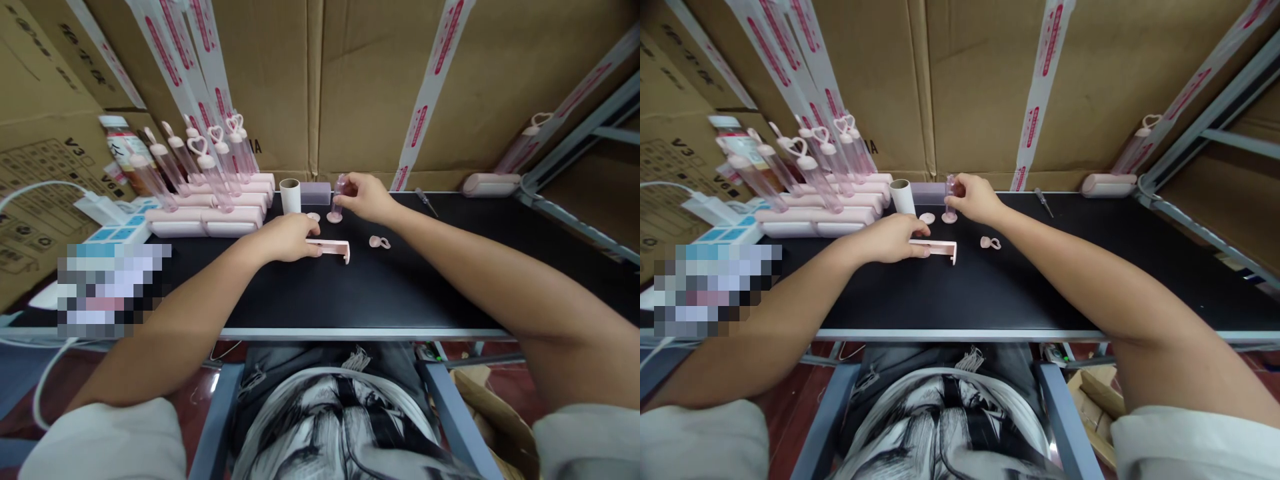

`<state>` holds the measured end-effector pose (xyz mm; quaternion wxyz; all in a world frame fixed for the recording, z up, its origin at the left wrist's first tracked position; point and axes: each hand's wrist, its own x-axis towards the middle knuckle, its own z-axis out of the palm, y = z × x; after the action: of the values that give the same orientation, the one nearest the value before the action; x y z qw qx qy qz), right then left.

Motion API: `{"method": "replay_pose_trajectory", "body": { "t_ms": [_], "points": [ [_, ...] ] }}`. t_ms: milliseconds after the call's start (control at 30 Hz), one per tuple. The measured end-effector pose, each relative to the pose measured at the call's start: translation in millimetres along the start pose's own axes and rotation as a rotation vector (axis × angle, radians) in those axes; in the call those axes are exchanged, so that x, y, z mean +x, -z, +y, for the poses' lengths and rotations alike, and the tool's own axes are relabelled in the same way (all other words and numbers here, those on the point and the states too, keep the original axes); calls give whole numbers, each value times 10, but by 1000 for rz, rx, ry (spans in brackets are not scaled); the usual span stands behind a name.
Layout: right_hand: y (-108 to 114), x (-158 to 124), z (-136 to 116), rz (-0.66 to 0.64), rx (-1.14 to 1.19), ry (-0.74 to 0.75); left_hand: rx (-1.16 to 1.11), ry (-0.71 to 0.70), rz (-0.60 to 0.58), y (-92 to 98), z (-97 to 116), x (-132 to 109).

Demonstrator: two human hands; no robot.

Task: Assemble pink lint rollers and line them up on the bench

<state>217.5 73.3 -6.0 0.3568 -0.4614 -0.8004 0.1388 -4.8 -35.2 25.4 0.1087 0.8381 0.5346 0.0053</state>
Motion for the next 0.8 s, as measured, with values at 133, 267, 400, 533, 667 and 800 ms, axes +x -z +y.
{"method": "replay_pose_trajectory", "body": {
  "t_ms": [133, 267, 400, 533, 667, 800],
  "points": [
    [-3, 2, 4, -41, -20, -17, -4, 14, 4, -2, -73, 18],
    [-5, -14, 57, -54, -19, -32, -29, 1, 1, -38, -129, 42],
    [-20, -42, 105, -74, 103, -57, -11, -16, -3, -38, -90, 30],
    [-33, -56, 127, -88, 162, -97, -24, -21, 3, -36, -64, 19],
    [34, -72, 216, -44, 197, -101, -61, -31, 12, -44, -83, 26],
    [144, -117, 367, -4, 176, -100, -40, -60, 21, -31, -50, 16]
  ]
}}
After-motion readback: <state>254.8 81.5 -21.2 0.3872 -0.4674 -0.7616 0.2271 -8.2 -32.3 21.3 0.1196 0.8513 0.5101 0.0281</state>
